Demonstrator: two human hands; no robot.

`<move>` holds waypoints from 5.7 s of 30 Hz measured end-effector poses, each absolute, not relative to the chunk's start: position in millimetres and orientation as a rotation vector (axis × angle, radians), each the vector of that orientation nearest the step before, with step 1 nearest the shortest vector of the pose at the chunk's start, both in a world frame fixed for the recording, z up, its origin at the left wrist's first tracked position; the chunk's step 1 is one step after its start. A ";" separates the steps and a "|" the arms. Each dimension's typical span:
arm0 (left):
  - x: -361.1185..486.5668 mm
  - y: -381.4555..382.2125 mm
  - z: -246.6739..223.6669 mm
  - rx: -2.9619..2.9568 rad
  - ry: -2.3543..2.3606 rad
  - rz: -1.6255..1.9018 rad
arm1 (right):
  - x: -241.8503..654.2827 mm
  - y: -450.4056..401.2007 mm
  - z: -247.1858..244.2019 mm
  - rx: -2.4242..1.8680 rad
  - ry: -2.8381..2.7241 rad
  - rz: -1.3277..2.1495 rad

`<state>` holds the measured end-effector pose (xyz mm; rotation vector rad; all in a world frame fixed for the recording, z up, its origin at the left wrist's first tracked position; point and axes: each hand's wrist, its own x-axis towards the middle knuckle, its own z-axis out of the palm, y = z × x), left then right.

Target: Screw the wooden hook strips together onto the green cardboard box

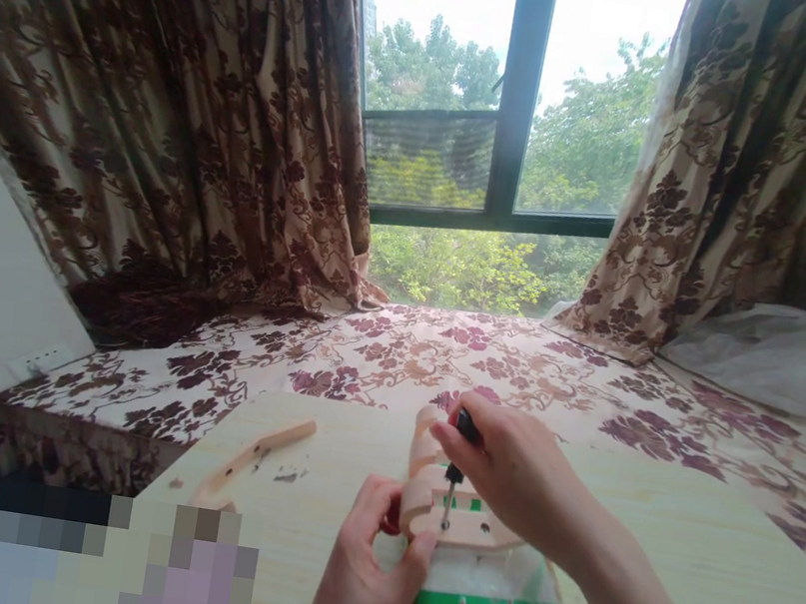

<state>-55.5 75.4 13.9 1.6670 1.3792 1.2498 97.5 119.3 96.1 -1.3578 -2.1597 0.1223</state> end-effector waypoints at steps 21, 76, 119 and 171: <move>-55.8 72.5 0.3 2.262 1.621 1.626 | 109.9 105.9 106.0 -1.134 -2.230 0.343; -56.9 75.9 4.2 2.378 1.486 1.769 | 112.8 104.4 110.4 -1.068 -2.279 0.376; -56.5 72.8 1.2 2.267 1.559 1.672 | 111.0 98.2 110.7 -1.144 -2.251 0.284; -56.0 74.0 1.9 2.334 1.499 1.719 | 112.8 101.4 109.3 -1.201 -2.213 0.310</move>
